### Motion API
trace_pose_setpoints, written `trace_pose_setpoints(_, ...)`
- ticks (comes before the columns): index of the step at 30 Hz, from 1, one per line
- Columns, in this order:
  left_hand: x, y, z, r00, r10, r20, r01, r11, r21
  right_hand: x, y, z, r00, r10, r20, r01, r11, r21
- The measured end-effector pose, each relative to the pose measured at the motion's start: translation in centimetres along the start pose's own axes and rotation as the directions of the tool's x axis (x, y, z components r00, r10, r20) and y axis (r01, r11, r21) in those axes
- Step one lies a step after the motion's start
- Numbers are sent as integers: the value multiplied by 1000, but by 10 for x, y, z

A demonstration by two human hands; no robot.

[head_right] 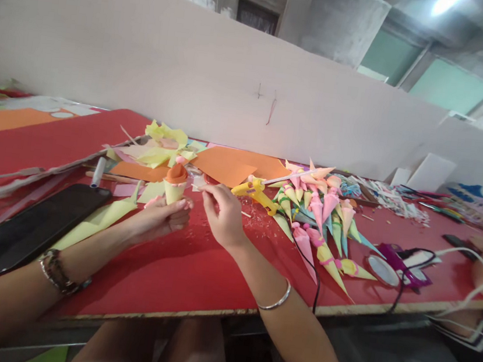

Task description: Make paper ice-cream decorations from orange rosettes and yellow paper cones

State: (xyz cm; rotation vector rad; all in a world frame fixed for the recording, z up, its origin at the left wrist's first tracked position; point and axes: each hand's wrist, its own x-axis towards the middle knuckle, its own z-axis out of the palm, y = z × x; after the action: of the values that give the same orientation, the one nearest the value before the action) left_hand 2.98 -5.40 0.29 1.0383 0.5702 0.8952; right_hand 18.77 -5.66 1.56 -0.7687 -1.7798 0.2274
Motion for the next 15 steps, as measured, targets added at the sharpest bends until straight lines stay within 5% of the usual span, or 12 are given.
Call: trace_pose_setpoints(15, -1, 0, 2, 1000, -21, -5, 20, 999, -46, -1, -4, 2, 999, 51, -1, -51, 990, 132)
